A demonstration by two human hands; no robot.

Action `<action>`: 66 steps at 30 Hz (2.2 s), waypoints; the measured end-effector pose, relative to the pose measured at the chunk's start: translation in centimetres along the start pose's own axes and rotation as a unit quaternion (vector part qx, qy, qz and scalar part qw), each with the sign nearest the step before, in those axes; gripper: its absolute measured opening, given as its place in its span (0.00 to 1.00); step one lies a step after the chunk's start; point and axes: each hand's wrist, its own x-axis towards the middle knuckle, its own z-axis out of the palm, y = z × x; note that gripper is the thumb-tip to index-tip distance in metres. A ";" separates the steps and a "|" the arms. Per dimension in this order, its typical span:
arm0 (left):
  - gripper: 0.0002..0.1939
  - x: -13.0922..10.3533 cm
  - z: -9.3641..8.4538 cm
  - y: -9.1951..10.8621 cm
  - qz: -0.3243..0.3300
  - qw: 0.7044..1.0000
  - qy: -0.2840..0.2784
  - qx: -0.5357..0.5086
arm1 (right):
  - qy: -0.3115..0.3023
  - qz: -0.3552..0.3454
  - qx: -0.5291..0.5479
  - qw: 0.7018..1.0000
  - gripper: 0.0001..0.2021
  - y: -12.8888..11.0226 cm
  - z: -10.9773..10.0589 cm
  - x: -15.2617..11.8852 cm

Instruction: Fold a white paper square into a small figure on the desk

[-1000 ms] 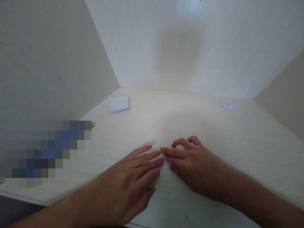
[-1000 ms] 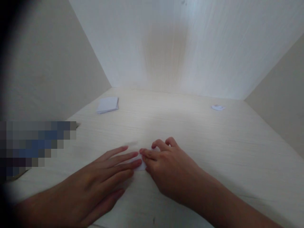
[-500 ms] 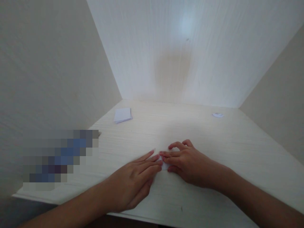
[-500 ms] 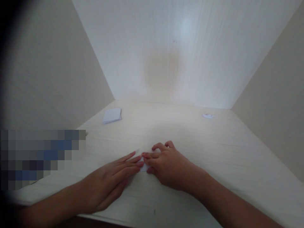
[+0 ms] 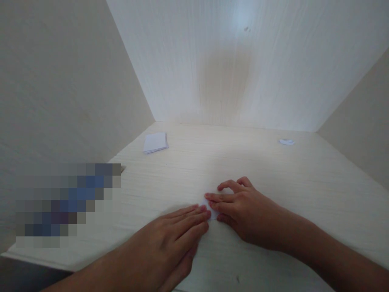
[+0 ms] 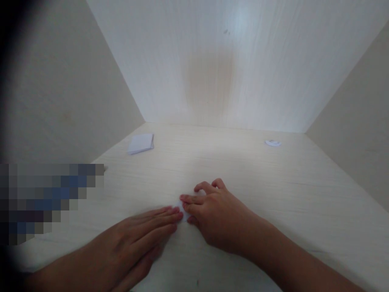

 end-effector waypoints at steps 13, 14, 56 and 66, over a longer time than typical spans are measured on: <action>0.23 0.1 0.5 0.1 -0.049 0.999 0.006 -0.024 | -0.025 0.000 -0.021 0.999 0.13 -0.3 -0.3 0.5; 0.23 0.1 0.6 0.1 -0.048 0.999 0.012 -0.023 | -0.025 0.000 -0.021 0.999 0.13 -0.3 -0.3 0.4; 0.21 0.5 0.1 -2.7 -0.073 0.996 -0.041 -0.017 | 0.009 0.026 0.030 0.999 0.17 0.2 -0.1 -0.4; 0.27 1.8 0.3 -3.0 -0.086 0.993 -0.083 -0.009 | -0.015 0.033 0.007 0.999 0.17 0.1 -0.4 -0.4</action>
